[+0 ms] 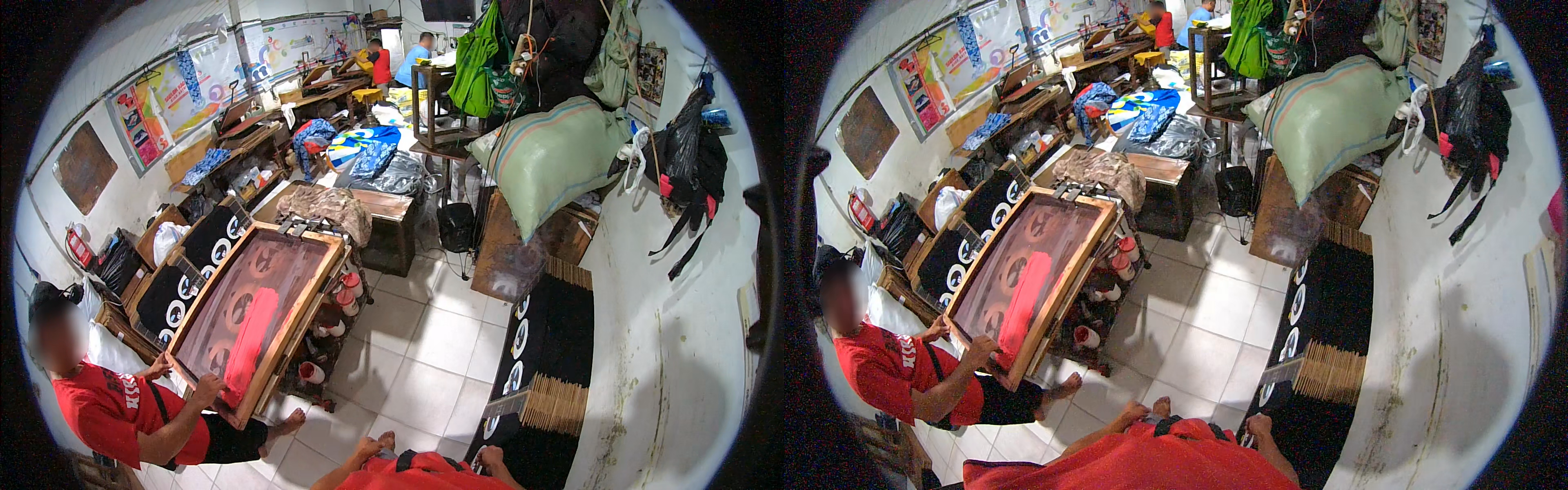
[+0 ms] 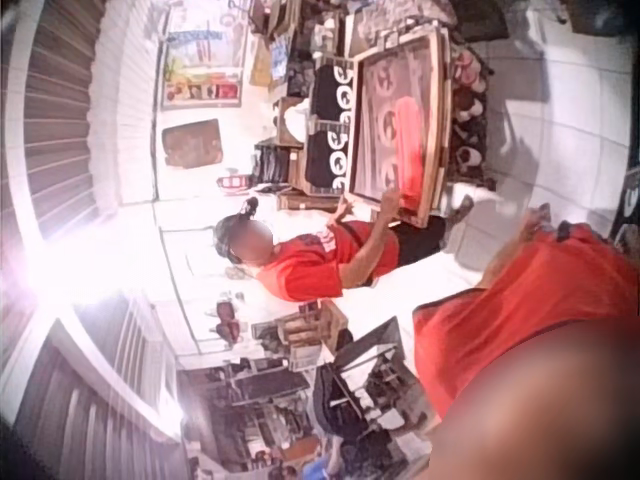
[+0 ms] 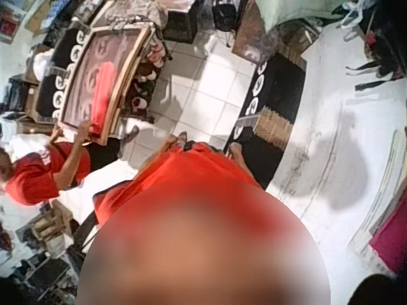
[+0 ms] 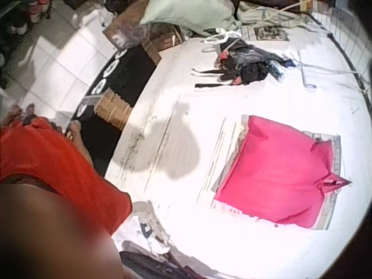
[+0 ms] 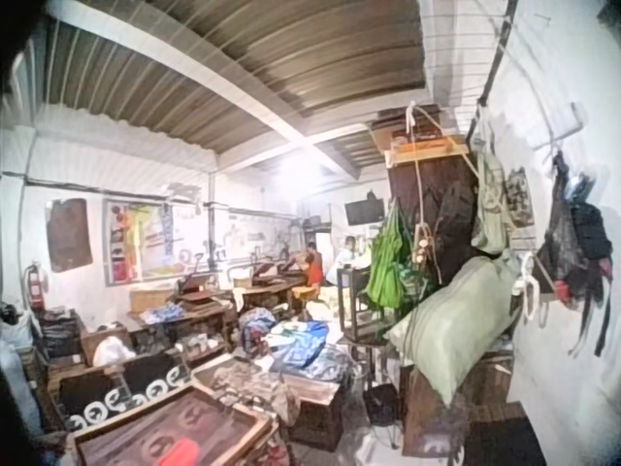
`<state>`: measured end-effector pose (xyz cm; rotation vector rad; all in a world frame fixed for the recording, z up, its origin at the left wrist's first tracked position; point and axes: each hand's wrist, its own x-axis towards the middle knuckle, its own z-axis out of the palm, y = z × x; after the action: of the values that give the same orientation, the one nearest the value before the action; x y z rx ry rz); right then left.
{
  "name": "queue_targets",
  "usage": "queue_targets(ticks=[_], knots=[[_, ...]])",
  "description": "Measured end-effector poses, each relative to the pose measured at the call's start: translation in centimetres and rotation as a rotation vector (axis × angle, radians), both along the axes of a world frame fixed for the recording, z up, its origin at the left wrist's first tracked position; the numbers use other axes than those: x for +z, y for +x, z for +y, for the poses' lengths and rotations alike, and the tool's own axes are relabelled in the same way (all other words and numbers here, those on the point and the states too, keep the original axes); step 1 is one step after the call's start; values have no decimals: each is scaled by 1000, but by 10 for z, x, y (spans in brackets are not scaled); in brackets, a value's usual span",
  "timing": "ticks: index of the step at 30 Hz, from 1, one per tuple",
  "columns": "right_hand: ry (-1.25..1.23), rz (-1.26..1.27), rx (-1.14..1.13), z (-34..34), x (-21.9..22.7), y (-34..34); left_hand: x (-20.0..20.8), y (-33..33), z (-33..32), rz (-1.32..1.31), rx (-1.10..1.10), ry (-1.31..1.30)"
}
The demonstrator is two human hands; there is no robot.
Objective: The person assists in a screen printing operation by taking printed fabric from a coworker and stacking it on a nearby table. The coworker applies pink ink to a screen and presses it onto black fabric, then the camera wearer lifts the printed fabric and places it in a growing stack.
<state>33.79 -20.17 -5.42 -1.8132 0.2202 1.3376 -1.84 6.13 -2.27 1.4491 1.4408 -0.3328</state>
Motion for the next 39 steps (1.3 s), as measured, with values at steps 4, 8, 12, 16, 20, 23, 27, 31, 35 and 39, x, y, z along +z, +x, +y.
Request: queue_targets(ticks=[4,8,12,16,20,23,27,31,35,39], knots=[[-22,-433,593,6,4,0,-9,-35,-9,96,-161,-19],[-120,-279,616,2,15,-9,-10,-56,-23,136,7,-39],[-288,-760,1630,-2,23,-15,2,-55,-29,139,143,-2],[-31,-740,1277,-10,29,-20,11,-48,-28,86,151,-19],[-158,-361,856,-13,18,-21,12,-46,-26,-49,93,-59],[-134,-144,456,-16,-7,-18,18,-43,-25,-213,-105,105],[-225,-353,816,-17,-29,-13,34,-34,-26,-40,73,-10],[-261,-532,1217,-21,9,-17,28,-40,-31,-7,28,28],[-252,-573,1392,-20,52,-30,7,-53,-31,-169,-860,523],[-345,-689,1525,-21,52,-36,19,-42,-37,-2,37,13]])
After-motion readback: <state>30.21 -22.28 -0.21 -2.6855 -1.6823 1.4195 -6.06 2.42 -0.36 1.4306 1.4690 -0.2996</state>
